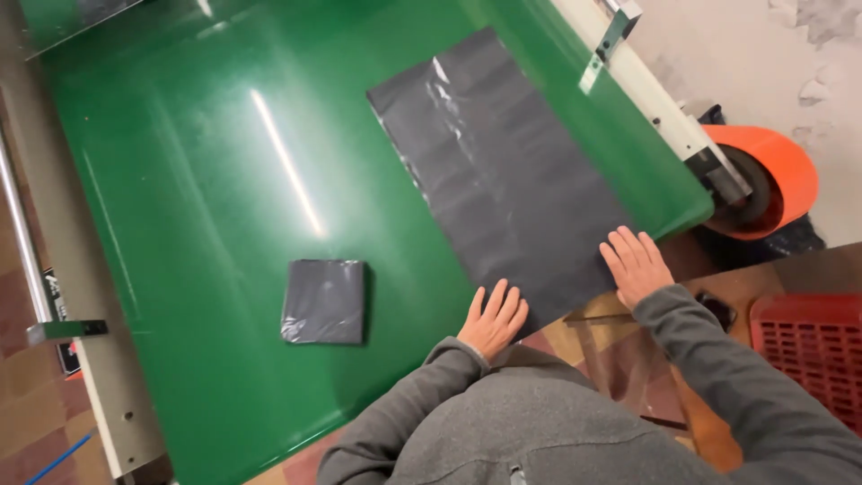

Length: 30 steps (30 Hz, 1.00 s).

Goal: Folding black plastic bags on a conveyor belt and placing them into a collection crate.

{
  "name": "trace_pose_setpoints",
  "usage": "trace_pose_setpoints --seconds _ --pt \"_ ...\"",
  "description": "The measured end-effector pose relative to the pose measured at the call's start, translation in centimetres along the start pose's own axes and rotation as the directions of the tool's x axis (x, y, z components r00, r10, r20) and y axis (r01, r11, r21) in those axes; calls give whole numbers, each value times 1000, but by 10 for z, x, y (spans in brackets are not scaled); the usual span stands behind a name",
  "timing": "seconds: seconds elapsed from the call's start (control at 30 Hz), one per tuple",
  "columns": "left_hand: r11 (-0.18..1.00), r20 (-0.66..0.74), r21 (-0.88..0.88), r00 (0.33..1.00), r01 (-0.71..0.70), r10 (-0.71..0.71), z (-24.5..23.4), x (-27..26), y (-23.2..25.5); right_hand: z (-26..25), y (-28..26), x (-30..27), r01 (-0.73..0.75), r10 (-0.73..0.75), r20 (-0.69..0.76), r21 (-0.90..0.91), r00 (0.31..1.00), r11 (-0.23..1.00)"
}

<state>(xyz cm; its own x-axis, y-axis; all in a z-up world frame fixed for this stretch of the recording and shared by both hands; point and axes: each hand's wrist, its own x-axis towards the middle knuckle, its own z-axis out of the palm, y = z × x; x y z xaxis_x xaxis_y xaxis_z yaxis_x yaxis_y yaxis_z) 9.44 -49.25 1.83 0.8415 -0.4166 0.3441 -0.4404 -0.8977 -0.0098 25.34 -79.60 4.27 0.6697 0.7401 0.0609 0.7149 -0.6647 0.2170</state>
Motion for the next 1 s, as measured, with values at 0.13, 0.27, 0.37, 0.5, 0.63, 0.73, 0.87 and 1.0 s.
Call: trace_pose_setpoints --seconds 0.13,0.27,0.37,0.5,0.63,0.73,0.87,1.0 --pt "979 -6 -203 1000 3 -5 -4 20 -10 29 44 2 158 -154 -38 158 987 975" --pt "731 149 -659 983 177 -104 -31 33 -27 7 71 13 32 -133 202 439 970 898" --pt "439 320 -794 903 420 -286 -66 50 -58 -18 94 52 -80 -133 280 637 951 767" --pt "72 506 -762 661 644 -554 -49 79 -139 -58 115 174 141 -173 -40 765 984 628" --pt "-136 359 -858 390 495 -848 17 119 -247 -25 124 315 176 -90 -153 778 984 603" --pt "-266 359 -925 398 271 -845 80 135 -315 31 124 407 165 -88 -142 735 986 657" --pt "129 149 -764 367 633 -918 138 133 -360 92 114 472 186 -159 -98 583 982 791" --pt "280 81 -463 355 841 -931 108 158 -345 76 104 491 222 -215 -76 544 974 809"
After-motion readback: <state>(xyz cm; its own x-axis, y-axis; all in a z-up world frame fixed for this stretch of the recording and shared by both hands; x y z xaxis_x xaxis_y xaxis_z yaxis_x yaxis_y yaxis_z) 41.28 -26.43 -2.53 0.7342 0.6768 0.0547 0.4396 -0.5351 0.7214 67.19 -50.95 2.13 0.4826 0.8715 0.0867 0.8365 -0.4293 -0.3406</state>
